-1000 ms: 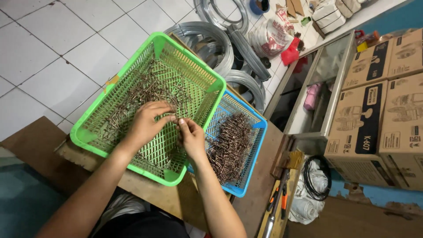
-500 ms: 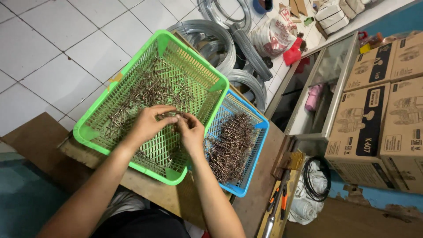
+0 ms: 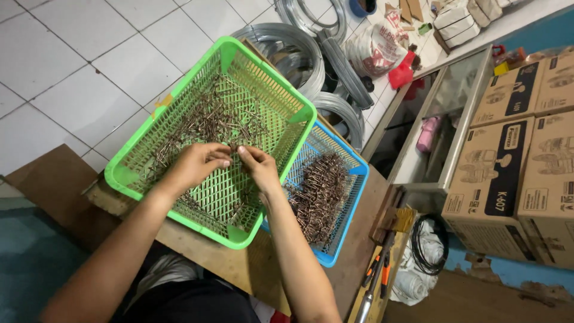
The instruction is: Cutting metal wire ties using a manual lever-action cutter and sorting them into baskets.
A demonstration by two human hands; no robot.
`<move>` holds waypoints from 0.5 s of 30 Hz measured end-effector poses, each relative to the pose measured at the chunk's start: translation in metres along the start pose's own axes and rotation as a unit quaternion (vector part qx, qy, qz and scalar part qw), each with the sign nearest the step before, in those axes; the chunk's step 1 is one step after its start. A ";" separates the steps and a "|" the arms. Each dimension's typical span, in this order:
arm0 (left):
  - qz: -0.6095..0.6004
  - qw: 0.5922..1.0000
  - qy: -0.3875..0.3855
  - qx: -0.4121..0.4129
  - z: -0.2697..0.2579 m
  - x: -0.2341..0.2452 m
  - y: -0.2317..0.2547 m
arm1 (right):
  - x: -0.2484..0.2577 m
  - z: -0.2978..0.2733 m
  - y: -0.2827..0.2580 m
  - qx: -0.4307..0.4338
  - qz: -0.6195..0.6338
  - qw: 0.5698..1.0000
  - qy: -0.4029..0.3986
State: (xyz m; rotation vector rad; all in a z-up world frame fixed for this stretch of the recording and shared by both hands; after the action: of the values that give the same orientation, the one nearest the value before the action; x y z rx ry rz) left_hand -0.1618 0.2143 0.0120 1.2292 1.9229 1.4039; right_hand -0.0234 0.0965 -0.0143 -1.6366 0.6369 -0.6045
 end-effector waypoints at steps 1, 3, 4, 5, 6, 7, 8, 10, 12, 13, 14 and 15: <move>-0.001 1.000 0.000 0.002 0.001 -0.004 -0.005 | 0.003 0.003 0.014 -0.002 -0.001 1.000 0.000; 0.021 0.999 -0.003 0.027 0.007 -0.010 -0.014 | 0.004 0.015 0.035 0.022 0.083 0.996 -0.002; 0.021 0.999 -0.004 0.028 0.008 -0.007 -0.019 | 0.003 0.012 0.027 0.021 0.083 0.996 -0.001; -0.019 0.998 -0.043 0.041 0.009 -0.007 -0.025 | 0.002 0.008 0.020 0.011 0.070 0.997 -0.003; -0.059 0.994 -0.081 0.052 0.012 -0.007 -0.029 | 0.001 0.007 0.011 0.004 0.057 0.998 -0.005; -0.058 0.994 -0.082 0.052 0.012 -0.006 -0.030 | 0.003 0.008 0.016 0.004 0.057 0.998 -0.004; -0.100 0.988 -0.098 0.068 0.012 -0.006 -0.032 | 0.004 0.009 0.022 0.001 0.071 0.997 -0.006; -0.142 0.980 -0.111 0.086 0.015 -0.008 -0.040 | 0.004 0.007 0.015 -0.003 0.084 0.996 -0.010; -0.157 0.971 -0.139 0.113 0.020 -0.016 -0.052 | -0.002 0.001 -0.016 0.058 -0.021 0.993 -0.097; -0.158 0.971 -0.139 0.114 0.018 -0.015 -0.048 | -0.004 0.001 -0.023 0.057 -0.021 0.993 -0.097; -0.139 0.972 -0.141 0.130 0.016 -0.015 -0.044 | -0.009 0.000 -0.031 0.066 -0.055 0.986 -0.146; -0.120 0.972 -0.143 0.146 0.014 -0.016 -0.040 | -0.013 -0.001 -0.038 0.075 -0.089 0.974 -0.194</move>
State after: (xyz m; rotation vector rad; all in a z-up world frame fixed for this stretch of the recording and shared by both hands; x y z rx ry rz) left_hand -0.1584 0.2049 -0.0323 1.2013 2.0366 0.7951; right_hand -0.0305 0.1102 0.0233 -1.6189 0.1548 -0.4309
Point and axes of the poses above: each hand's wrist, its own z-axis towards the middle knuckle, its own x-axis out of the back of the hand, y = z × x, the point moved 5 cm from there along z, towards the middle knuckle, and after that the axes turned 13 degrees about x, right-handed, at the moved point
